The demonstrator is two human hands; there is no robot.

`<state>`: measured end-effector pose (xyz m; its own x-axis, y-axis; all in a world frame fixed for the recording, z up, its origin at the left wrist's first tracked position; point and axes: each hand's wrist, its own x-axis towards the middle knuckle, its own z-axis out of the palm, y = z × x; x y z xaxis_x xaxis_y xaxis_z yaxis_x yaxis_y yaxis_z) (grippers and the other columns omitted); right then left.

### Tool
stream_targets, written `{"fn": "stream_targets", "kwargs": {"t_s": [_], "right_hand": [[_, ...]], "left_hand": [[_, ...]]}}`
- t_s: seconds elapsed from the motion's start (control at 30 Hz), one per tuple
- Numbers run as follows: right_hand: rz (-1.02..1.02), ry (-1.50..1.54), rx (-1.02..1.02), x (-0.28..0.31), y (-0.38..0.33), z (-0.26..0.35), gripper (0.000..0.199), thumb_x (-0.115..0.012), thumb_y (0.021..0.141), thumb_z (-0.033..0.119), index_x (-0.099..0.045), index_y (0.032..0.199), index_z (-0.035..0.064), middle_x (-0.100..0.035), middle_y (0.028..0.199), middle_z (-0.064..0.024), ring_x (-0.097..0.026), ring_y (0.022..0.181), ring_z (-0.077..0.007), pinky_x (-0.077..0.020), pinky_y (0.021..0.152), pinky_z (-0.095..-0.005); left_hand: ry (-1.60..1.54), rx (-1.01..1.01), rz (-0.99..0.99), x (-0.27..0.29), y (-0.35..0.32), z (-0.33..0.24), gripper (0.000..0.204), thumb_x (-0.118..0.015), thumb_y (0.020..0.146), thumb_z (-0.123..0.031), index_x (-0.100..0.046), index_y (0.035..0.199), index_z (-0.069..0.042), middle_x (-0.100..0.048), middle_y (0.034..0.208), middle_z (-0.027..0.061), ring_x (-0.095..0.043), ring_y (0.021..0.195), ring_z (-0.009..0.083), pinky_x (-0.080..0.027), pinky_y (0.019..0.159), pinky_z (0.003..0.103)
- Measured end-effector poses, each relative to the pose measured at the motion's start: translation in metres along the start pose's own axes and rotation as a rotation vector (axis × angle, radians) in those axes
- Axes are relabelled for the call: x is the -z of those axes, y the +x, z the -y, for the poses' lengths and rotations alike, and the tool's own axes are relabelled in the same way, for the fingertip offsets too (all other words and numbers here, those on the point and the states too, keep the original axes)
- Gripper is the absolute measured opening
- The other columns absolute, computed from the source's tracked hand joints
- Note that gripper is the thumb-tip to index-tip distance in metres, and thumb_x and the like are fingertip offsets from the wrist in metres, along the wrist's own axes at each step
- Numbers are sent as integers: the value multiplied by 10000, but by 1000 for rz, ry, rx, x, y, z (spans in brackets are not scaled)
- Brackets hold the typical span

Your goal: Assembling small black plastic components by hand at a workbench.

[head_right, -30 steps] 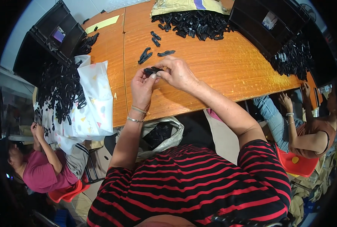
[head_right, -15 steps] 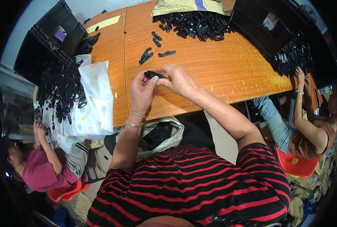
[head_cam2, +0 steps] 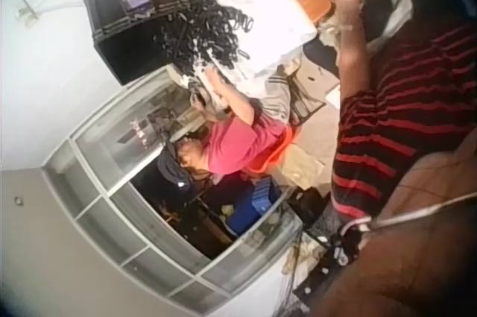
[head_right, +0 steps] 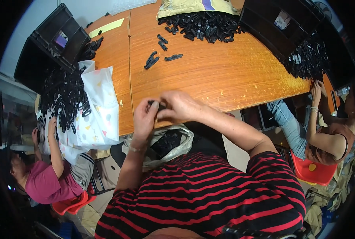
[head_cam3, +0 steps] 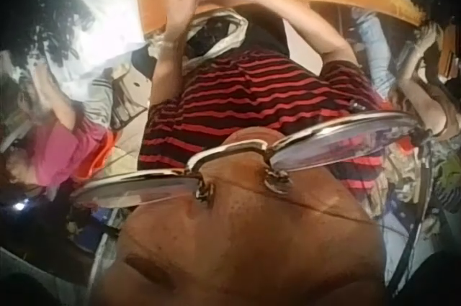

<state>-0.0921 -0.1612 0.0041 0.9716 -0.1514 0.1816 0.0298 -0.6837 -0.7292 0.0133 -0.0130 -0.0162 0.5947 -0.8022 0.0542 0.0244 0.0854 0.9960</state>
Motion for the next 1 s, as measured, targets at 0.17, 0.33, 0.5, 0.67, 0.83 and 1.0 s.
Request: {"fn": "stream_targets", "kwargs": {"t_s": [0.17, 0.33, 0.5, 0.67, 0.83, 1.0], "right_hand": [[122, 117, -74, 33, 2, -24, 234, -742, 793, 234, -656, 871, 30, -639, 734, -103, -620, 674, -185, -476, 596, -327], [-282, -307, -351, 87, 44, -100, 190, -698, 802, 216, -672, 883, 46, -663, 856, -146, -647, 779, -296, -505, 668, -379], [-475, -593, -300, 108, 102, -147, 206, -697, 764, 190, -666, 925, 66, -621, 962, -166, -627, 869, -346, -504, 743, -421], [-405, -810, -248, 116, 128, -174, 175, -503, 835, 124, -624, 934, 46, -582, 956, -224, -645, 805, -378, -532, 693, -447], [-282, -820, -226, 113, 126, -155, 185, -486, 838, 109, -630, 931, 39, -599, 963, -239, -645, 821, -383, -527, 707, -455], [-236, -795, -160, 109, 98, -143, 166, -662, 720, 78, -577, 849, 18, -594, 906, -192, -619, 836, -366, -497, 687, -444]], "left_hand": [[927, -72, 310, 16, -63, -11, 233, -679, 814, -212, -626, 985, -62, -618, 771, 121, -628, 710, 283, -492, 616, 359], [1026, -194, 330, 22, -85, -1, 219, -685, 786, -189, -637, 967, -74, -649, 853, 116, -630, 794, 320, -508, 690, 379], [841, -268, 158, 18, -44, -14, 147, -647, 804, -81, -640, 950, -68, -626, 793, 122, -618, 742, 322, -498, 670, 359], [998, -525, -94, 14, 80, -14, 155, -615, 821, -51, -616, 968, -2, -595, 877, 165, -587, 822, 339, -474, 714, 393], [1183, -465, -209, 18, 142, 7, 214, -666, 781, -69, -618, 984, -17, -573, 923, 150, -563, 910, 325, -473, 765, 410], [1260, -370, -176, 11, 154, 10, 216, -702, 763, -102, -616, 950, -36, -553, 942, 137, -557, 945, 305, -481, 777, 403]]}}
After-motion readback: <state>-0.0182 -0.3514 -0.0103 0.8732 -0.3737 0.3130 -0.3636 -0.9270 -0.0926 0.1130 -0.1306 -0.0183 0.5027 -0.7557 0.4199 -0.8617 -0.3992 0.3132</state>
